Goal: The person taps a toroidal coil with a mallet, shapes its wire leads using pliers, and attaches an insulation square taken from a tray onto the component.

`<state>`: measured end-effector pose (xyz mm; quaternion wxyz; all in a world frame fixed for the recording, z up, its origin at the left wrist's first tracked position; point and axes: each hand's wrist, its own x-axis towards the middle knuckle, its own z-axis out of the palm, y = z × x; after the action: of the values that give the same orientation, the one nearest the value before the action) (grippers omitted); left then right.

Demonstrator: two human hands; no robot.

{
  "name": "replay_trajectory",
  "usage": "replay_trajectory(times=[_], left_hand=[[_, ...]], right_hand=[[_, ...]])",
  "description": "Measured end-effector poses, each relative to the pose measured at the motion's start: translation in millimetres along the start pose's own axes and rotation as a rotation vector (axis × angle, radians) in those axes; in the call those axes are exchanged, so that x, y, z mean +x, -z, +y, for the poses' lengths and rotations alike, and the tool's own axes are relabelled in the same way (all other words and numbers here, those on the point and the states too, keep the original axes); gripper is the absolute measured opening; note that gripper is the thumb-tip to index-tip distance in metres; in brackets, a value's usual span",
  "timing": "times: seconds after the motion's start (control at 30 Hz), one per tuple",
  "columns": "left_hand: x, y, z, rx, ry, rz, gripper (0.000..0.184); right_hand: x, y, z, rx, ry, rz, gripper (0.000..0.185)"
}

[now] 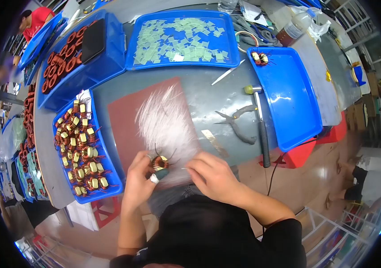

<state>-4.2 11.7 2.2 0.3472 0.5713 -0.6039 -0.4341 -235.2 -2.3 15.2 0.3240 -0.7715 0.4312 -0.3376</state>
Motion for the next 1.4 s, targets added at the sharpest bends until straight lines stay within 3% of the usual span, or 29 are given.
replay_trajectory(times=[0.1,0.17,0.3,0.37,0.47,0.5,0.67,1.03,1.13,1.2,1.4], left_hand=[[2,3,4,0.165,0.101,-0.071,0.03],[0,0,5,0.481,-0.128,0.054,0.034],[-8,-6,13,0.547,-0.195,0.264,0.038],[-24,-3,24,0.486,-0.198,0.174,0.036],[-35,-2,30,0.415,-0.398,-0.086,0.022],[-37,-8,27,0.36,-0.404,-0.061,0.018],[-42,-20,29,0.268,-0.364,-0.005,0.02],[-45,-25,23,0.243,-0.331,-0.008,0.019],[-41,-31,13,0.255,-0.261,0.333,0.031],[-40,-36,-1,-0.014,-0.108,0.594,0.034],[-42,-43,-4,-0.181,-0.015,0.481,0.035]], right_hand=[[-4,3,3,0.015,-0.01,0.006,0.017],[-6,0,5,0.034,-0.017,0.021,0.017],[-5,-2,3,0.018,0.048,-0.001,0.018],[-5,-2,1,0.025,0.076,-0.025,0.017],[-7,-2,-9,0.075,0.127,-0.08,0.019],[-9,0,-10,0.084,0.121,-0.115,0.02],[-15,7,-10,0.108,0.116,-0.208,0.019],[-16,11,-12,0.025,0.152,-0.176,0.021],[-12,24,-1,-0.166,0.051,-0.093,0.032],[-9,29,11,-0.133,-0.118,-0.079,0.041],[24,-11,9,-0.003,-0.004,-0.094,0.045]])
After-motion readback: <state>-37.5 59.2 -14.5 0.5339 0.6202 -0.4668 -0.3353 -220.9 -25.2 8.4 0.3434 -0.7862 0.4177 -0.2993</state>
